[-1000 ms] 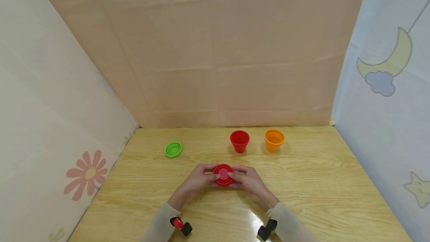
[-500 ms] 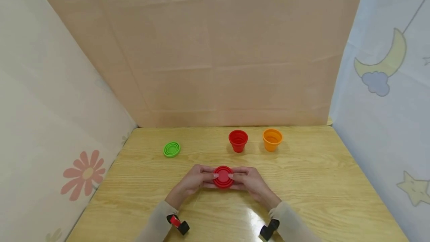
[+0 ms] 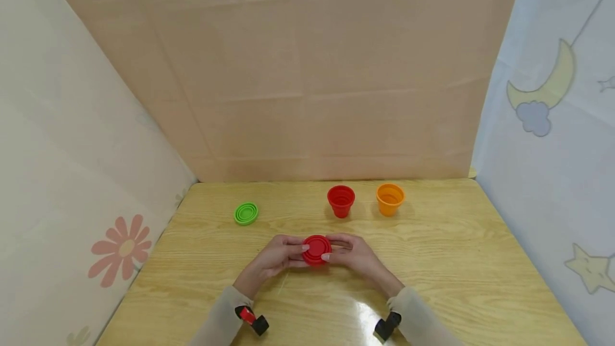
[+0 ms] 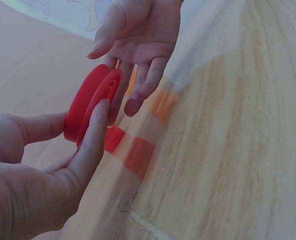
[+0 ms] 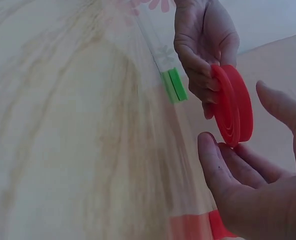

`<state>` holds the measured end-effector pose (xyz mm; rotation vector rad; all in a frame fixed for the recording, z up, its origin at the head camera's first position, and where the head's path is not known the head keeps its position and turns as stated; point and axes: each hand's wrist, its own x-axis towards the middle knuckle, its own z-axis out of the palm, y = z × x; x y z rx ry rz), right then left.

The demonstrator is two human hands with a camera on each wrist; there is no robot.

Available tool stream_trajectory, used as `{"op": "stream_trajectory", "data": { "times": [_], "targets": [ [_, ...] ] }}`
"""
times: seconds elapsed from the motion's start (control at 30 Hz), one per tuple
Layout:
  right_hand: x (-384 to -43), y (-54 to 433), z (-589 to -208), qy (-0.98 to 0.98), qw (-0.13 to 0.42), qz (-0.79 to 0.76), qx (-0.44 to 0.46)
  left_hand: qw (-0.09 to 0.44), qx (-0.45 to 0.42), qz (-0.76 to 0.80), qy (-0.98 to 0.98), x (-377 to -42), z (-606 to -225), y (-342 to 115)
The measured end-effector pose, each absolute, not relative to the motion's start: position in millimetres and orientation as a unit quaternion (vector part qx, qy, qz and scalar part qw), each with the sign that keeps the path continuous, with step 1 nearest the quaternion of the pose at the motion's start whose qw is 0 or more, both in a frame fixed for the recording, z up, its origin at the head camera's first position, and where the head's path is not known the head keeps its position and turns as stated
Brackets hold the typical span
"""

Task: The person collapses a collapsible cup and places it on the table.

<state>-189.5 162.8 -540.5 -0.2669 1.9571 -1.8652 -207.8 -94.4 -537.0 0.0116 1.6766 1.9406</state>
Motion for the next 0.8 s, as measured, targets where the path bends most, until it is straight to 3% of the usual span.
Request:
{"op": "stream_trajectory", "data": {
  "times": [0.4, 0.8],
  "targets": [
    [-188.7, 161.6, -545.5, 0.687, 0.209, -0.680, -0.146, 0.308, -0.006, 0.754, 0.580, -203.4, -528.3, -96.6],
    [-188.1, 160.1, -543.1, 0.703, 0.207, -0.675, -0.082, 0.314, 0.004, 0.756, 0.574, -203.5, -533.0, -95.1]
  ]
}}
